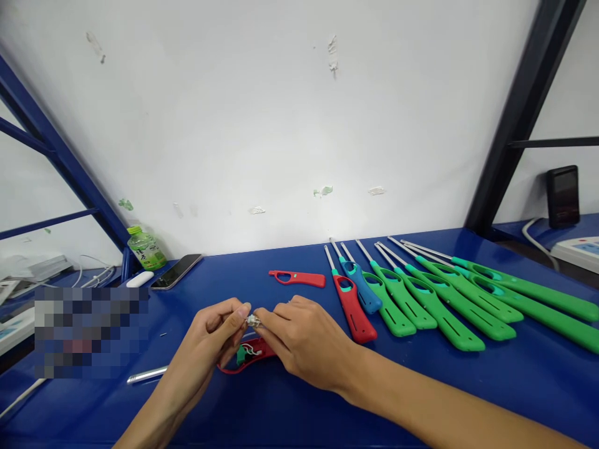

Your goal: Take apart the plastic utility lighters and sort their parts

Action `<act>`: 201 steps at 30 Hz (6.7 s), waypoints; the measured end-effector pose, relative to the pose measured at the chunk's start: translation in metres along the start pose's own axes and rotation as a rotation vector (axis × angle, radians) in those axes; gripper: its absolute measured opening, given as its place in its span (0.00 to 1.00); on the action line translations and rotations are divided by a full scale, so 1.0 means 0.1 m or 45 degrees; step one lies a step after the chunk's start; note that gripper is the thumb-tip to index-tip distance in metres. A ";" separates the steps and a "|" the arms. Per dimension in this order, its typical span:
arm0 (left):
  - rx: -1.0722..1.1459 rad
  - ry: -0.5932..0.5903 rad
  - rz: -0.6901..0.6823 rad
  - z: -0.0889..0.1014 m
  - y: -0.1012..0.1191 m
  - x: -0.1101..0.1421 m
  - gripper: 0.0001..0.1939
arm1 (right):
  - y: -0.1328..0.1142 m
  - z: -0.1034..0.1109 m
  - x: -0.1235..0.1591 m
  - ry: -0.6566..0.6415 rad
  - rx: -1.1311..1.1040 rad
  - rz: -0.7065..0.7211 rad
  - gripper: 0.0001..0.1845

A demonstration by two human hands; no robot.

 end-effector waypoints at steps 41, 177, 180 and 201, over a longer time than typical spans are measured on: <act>0.050 0.238 -0.009 -0.13 -0.35 0.04 0.24 | -0.22 -0.07 0.07 0.033 0.573 0.158 0.19; -0.908 -0.235 -0.029 0.34 -0.06 -0.09 0.09 | 0.22 -0.08 0.10 -0.563 0.187 0.031 0.12; -0.901 -0.226 -0.035 0.33 -0.06 -0.09 0.10 | 0.22 -0.09 0.10 -0.557 0.182 0.016 0.12; -0.957 -0.300 -0.042 0.34 -0.10 -0.10 0.10 | 0.22 -0.12 0.12 -0.514 0.177 0.004 0.09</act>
Point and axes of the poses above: each hand's wrist, its own x-axis away from the middle knuckle, its own z-axis out of the back of the hand, y = z × x, the point moved 1 cm from there along -x, towards the middle knuckle
